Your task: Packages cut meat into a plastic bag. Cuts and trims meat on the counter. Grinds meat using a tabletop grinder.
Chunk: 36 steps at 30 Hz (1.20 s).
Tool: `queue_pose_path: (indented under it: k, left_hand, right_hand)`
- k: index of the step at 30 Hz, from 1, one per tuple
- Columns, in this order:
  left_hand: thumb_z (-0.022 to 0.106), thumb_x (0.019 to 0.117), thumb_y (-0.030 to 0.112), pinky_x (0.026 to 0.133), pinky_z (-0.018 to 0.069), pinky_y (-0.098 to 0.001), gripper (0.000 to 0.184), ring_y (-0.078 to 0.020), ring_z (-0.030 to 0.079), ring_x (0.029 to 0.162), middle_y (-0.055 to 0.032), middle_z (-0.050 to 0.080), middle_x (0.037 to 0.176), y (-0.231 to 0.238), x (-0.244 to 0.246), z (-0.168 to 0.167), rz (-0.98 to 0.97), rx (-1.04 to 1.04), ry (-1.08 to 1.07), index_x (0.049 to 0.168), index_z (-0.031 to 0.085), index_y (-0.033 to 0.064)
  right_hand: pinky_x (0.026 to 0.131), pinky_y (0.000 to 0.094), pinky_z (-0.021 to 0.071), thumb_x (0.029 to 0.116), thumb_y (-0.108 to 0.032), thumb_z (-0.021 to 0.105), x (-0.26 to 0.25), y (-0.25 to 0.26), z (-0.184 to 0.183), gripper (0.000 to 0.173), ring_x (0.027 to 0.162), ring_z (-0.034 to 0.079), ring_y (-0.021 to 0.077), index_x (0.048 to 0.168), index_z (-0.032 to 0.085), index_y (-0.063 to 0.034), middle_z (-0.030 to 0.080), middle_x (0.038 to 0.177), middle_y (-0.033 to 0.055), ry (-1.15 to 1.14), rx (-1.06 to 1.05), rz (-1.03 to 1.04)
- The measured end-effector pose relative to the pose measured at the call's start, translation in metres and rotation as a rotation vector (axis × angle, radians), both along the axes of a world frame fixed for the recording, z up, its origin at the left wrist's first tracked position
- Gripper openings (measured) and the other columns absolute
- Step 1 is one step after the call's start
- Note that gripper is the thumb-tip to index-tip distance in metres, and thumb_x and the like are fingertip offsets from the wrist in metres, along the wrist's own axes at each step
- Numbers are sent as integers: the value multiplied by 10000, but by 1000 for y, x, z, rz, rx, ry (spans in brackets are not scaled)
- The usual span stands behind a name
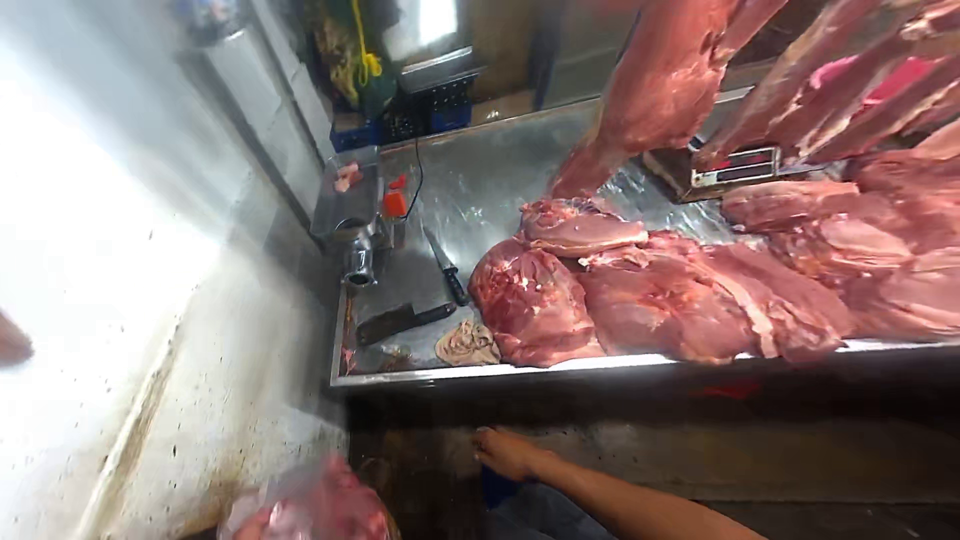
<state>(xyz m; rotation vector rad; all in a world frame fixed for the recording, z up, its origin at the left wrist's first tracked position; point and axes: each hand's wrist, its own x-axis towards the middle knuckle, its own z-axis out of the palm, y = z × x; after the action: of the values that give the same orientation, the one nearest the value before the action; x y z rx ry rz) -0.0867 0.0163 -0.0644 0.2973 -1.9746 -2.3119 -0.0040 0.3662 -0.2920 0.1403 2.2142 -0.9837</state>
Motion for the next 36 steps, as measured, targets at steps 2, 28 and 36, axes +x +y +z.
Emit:
queue_pose_path:
  k: [2, 28, 36]
  left_hand:
    - [365, 1010, 72, 440, 517, -251, 213, -72, 587, 497, 32, 629, 648, 61, -64, 36, -115, -6, 17, 1003, 574, 113]
    - [621, 972, 174, 1006, 561, -411, 513, -246, 644, 1228, -143, 453, 1577, 248, -110, -163, -1301, -1084, -142, 1475, 554, 101]
    - [645, 963, 143, 911, 620, -400, 390, -219, 730, 1030, -148, 708, 1235, 287, -282, -57, -1411, -585, 203, 1314, 627, -27]
  right_hand:
    - [1069, 621, 469, 1067, -365, 509, -6, 37, 17, 442, 1244, 623, 392, 1396, 615, -89, 672, 1303, 199, 6, 9, -68]
    - [937, 581, 556, 1096, -263, 473, 185, 122, -35, 409, 1060, 699, 399, 1348, 605, 31, 680, 1207, 278, -481, -32, -1144]
    - [913, 604, 564, 1067, -333, 547, 92, 144, 4, 423, 998, 708, 389, 1366, 617, -42, 693, 1177, 242, -288, -35, -1350]
